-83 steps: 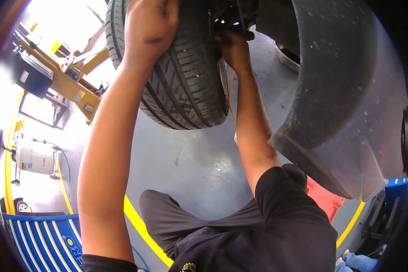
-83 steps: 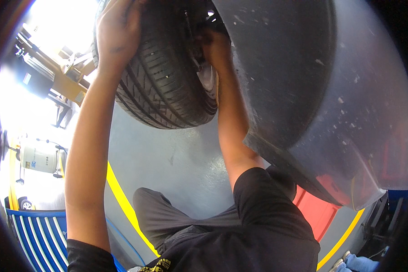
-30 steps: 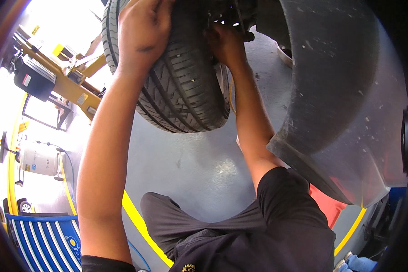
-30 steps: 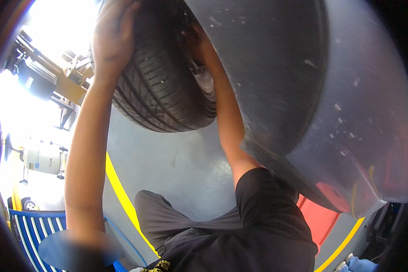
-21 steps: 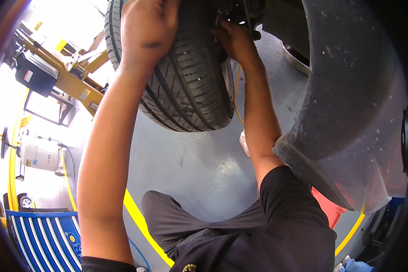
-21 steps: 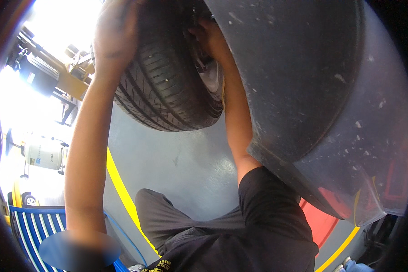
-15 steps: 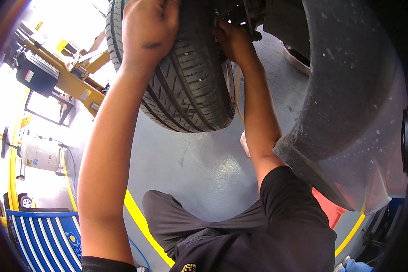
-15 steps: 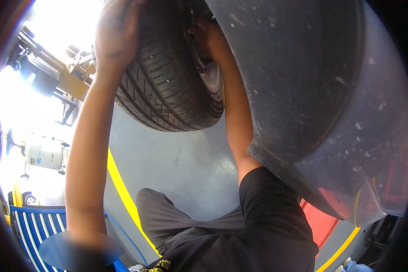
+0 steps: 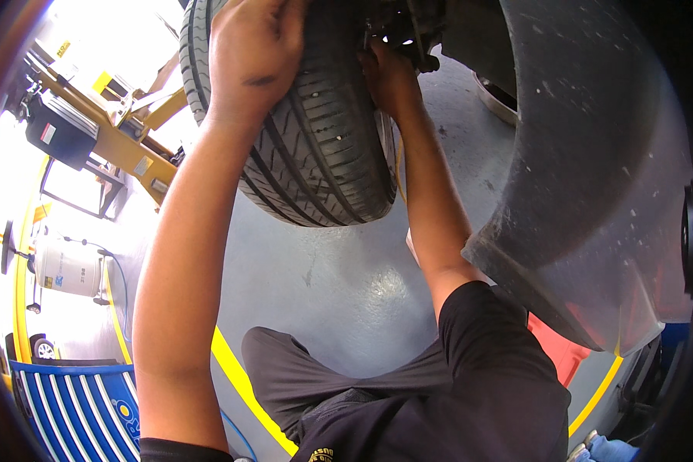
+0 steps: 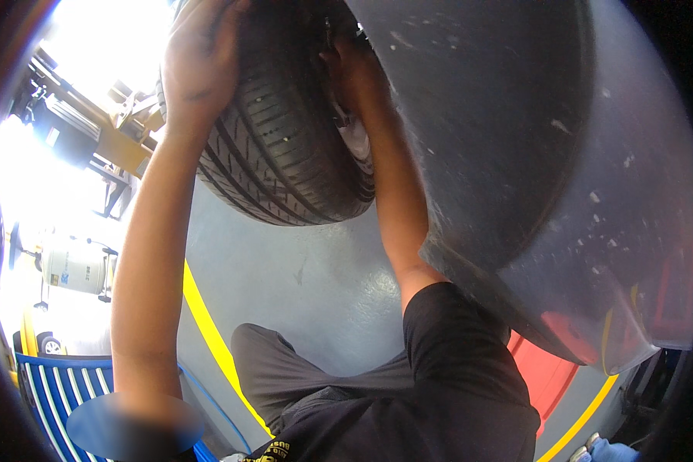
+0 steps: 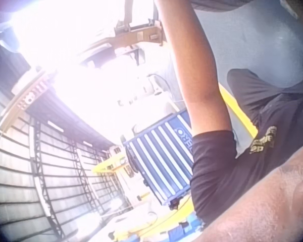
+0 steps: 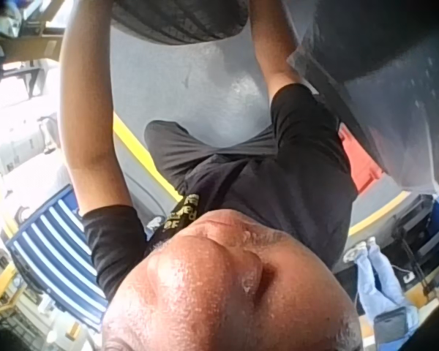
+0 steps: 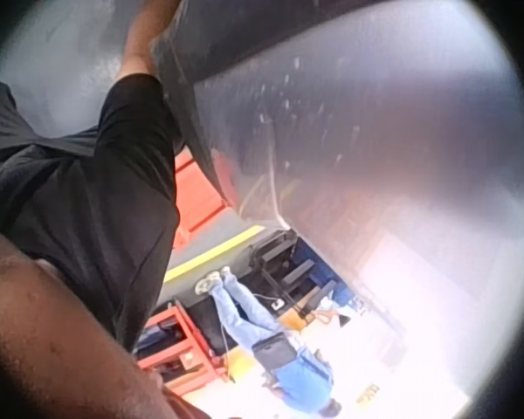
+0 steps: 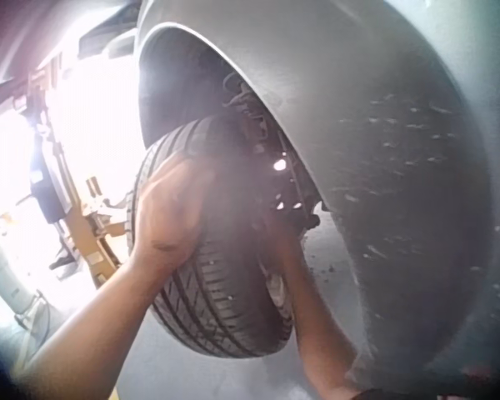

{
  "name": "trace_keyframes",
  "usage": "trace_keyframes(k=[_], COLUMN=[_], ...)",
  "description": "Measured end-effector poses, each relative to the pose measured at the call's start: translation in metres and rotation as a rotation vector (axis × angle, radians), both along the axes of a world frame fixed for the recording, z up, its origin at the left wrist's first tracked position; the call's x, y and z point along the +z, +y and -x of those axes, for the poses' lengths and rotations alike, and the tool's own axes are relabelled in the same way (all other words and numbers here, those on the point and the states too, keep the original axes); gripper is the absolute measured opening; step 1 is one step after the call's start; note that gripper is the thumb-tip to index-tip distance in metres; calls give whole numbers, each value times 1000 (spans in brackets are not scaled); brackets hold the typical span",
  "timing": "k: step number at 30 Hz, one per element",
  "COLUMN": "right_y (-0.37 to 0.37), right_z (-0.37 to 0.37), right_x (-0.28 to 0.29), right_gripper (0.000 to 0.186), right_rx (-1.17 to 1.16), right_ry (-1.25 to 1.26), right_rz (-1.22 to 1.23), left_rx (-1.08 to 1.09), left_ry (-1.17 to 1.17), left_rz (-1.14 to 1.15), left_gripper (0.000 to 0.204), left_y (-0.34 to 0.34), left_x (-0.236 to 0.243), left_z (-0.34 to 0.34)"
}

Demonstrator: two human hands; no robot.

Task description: The person uses a clear tube and a small bottle to bleed the brake line of a vehicle on a lift, then carries a red creeper over to a workbench.

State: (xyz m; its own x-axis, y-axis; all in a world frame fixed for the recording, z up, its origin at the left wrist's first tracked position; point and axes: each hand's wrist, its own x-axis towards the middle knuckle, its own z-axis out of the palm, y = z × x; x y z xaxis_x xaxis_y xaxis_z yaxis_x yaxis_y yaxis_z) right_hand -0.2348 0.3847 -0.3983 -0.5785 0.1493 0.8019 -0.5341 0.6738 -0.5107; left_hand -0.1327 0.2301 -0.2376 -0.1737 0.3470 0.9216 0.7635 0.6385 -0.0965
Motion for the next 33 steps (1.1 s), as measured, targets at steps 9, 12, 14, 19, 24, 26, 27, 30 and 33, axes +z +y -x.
trace_keyframes(k=[9,12,14,19,24,26,27,30,33], right_y=[19,9,7,11,-4,-9,-12,-14,-11], right_z=[3,3,0,6,8,3,-1,-6,-4], right_x=[7,3,-1,-4,-7,-4,-1,0,0], right_gripper=[24,26,27,29,26,27,27,28,28], right_rx=[301,257,251,213,72,58,43,45,3], right_ry=[-84,-43,-79,-78,-72,-92,-114,-50,-46], right_rz=[-17,55,98,94,85,72,55,36,3], left_rx=[4,18,40,-15,-23,2,2,-33,-67], left_ry=[-4,13,37,16,-25,88,88,13,-19], left_rz=[17,26,36,41,11,68,66,28,7], left_gripper=[14,14,14,14,13,13,13,13,13], left_y=[-2,-7,-10,-4,-4,-5,-5,-7,-7], left_x=[0,-1,0,0,1,2,1,0,0], left_z=[1,6,8,3,1,4,4,3,5])
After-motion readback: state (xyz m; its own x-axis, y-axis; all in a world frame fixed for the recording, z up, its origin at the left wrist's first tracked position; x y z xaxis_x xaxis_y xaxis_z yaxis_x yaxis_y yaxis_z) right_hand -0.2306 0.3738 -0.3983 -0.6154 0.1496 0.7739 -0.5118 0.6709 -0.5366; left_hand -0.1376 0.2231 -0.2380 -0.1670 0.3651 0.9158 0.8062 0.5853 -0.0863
